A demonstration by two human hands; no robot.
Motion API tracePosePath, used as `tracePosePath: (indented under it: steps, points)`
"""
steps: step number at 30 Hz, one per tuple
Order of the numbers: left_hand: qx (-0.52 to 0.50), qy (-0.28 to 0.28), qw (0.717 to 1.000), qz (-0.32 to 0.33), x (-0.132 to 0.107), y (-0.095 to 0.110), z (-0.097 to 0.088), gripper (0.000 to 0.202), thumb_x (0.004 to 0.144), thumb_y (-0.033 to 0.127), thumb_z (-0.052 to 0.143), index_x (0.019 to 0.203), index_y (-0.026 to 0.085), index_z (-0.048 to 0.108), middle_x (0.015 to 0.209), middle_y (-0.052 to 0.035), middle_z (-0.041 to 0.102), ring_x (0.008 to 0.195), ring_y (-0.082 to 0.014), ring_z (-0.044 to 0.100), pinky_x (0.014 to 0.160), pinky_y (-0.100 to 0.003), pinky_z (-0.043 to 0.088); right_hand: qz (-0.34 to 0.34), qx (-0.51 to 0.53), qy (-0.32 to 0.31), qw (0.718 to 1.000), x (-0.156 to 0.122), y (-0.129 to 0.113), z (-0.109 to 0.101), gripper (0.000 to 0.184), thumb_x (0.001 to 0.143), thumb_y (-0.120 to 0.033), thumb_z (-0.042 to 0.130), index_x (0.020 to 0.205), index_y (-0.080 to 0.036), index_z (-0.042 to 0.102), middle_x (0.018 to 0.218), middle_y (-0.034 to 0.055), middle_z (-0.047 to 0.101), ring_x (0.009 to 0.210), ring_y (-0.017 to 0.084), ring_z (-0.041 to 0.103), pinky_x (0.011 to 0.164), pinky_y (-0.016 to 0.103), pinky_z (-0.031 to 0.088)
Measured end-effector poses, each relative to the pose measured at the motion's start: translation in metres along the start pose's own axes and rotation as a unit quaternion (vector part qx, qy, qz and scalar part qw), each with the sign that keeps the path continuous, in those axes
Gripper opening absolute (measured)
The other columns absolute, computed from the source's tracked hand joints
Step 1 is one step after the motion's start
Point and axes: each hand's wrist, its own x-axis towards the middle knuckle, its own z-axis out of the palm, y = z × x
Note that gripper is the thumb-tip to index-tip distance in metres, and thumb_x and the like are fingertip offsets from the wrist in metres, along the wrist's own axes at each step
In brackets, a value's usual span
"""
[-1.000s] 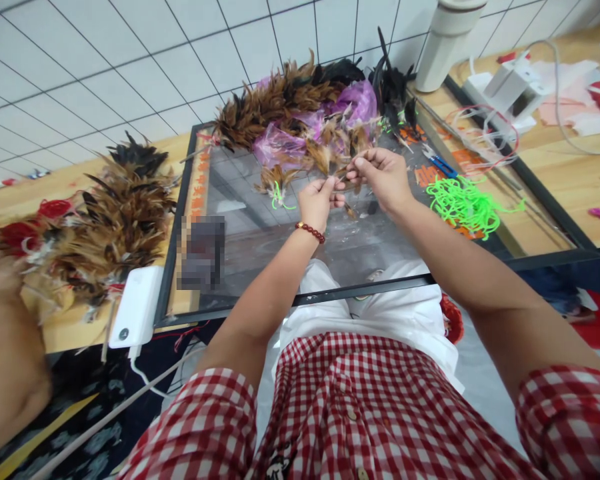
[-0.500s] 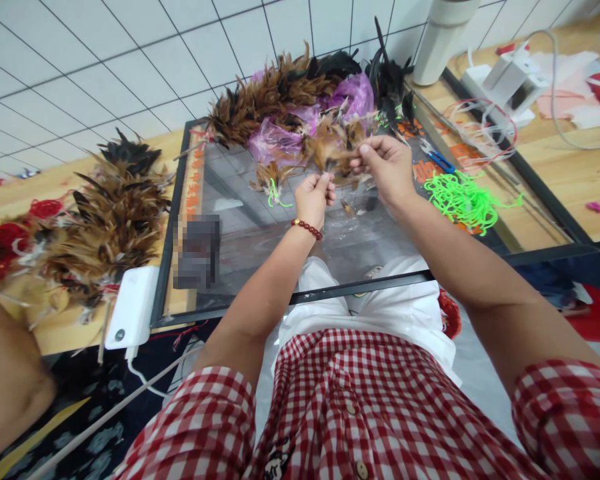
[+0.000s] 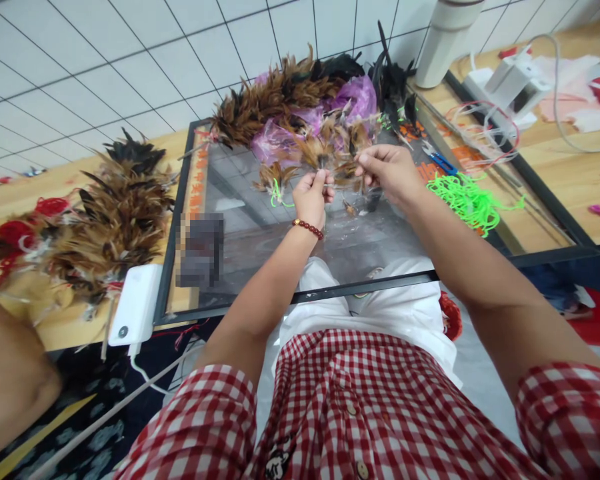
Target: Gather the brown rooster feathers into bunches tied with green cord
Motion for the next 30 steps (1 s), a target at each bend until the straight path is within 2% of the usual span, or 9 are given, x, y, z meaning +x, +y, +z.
tracePosePath:
  steps: [3,8,14,18,21,24,27,30]
  points:
    - [0.007,0.011,1.0,-0.003,0.001,-0.001,0.0,0.028,0.089,0.043,0.075,0.083,0.017,0.065,0.071,0.0038,0.068,0.05,-0.0016,0.055,0.05,-0.014,0.04,-0.027,-0.05,-0.016,0.998,-0.003,0.001,0.007,0.028,0.08,-0.043,0.086,0.077,-0.02,0.07,0.063,-0.0015,0.066,0.052,0.009,0.056,0.051,0.024,0.049]
    - [0.021,-0.016,1.0,-0.006,0.0,-0.003,-0.001,0.029,0.091,0.044,0.073,0.081,0.018,0.064,0.082,0.0007,0.075,0.052,-0.002,0.057,0.051,-0.015,0.045,-0.04,0.003,0.042,0.998,-0.003,0.007,0.016,0.036,0.083,-0.057,0.08,0.088,-0.023,0.069,0.076,0.001,0.071,0.069,0.014,0.068,0.062,0.028,0.059]
    - [0.061,-0.043,0.997,-0.015,-0.005,-0.004,-0.001,0.03,0.092,0.047,0.07,0.083,0.019,0.063,0.085,0.0006,0.077,0.047,-0.001,0.054,0.044,-0.014,0.04,-0.106,-0.052,0.077,0.99,0.005,0.02,0.011,0.045,0.089,-0.069,0.066,0.098,-0.025,0.069,0.086,0.0045,0.072,0.088,0.02,0.074,0.073,0.033,0.061]
    - [0.084,-0.079,0.993,-0.011,-0.01,-0.002,-0.001,0.029,0.094,0.044,0.069,0.083,0.017,0.064,0.094,-0.0016,0.079,0.047,0.0,0.053,0.044,-0.014,0.04,-0.131,-0.077,0.107,0.983,0.007,0.024,0.008,0.047,0.092,-0.071,0.059,0.1,-0.026,0.069,0.093,0.0059,0.073,0.091,0.02,0.075,0.077,0.037,0.061]
    - [0.092,-0.101,0.991,-0.012,-0.012,-0.003,0.0,0.027,0.092,0.04,0.071,0.083,0.016,0.065,0.095,-0.0025,0.079,0.049,-0.0007,0.056,0.048,-0.015,0.045,-0.121,-0.075,0.108,0.984,0.006,0.022,0.009,0.047,0.093,-0.071,0.059,0.102,-0.026,0.069,0.095,0.006,0.073,0.092,0.021,0.074,0.079,0.038,0.061]
    - [0.086,-0.096,0.992,-0.009,-0.01,-0.004,0.0,0.026,0.093,0.039,0.071,0.084,0.016,0.066,0.081,-0.0007,0.076,0.052,-0.0023,0.06,0.053,-0.015,0.049,-0.101,-0.054,0.108,0.987,0.007,0.022,0.009,0.043,0.092,-0.067,0.064,0.105,-0.026,0.069,0.101,0.0063,0.072,0.092,0.02,0.073,0.079,0.037,0.06]
    - [0.054,-0.077,0.996,-0.001,-0.005,-0.006,-0.001,0.024,0.093,0.038,0.071,0.085,0.016,0.066,0.069,0.0022,0.069,0.055,-0.0031,0.061,0.057,-0.015,0.051,-0.056,-0.041,0.099,0.993,0.008,0.023,0.009,0.04,0.087,-0.058,0.076,0.111,-0.027,0.067,0.107,0.0055,0.071,0.084,0.017,0.07,0.07,0.032,0.057]
    - [0.016,-0.068,0.998,0.002,-0.002,-0.006,-0.002,0.023,0.093,0.036,0.071,0.084,0.016,0.065,0.068,0.0027,0.068,0.057,-0.0037,0.063,0.059,-0.016,0.051,0.02,-0.015,0.051,0.998,0.004,0.02,0.012,0.037,0.08,-0.048,0.084,0.104,-0.023,0.068,0.091,0.0028,0.069,0.067,0.012,0.06,0.057,0.026,0.048]
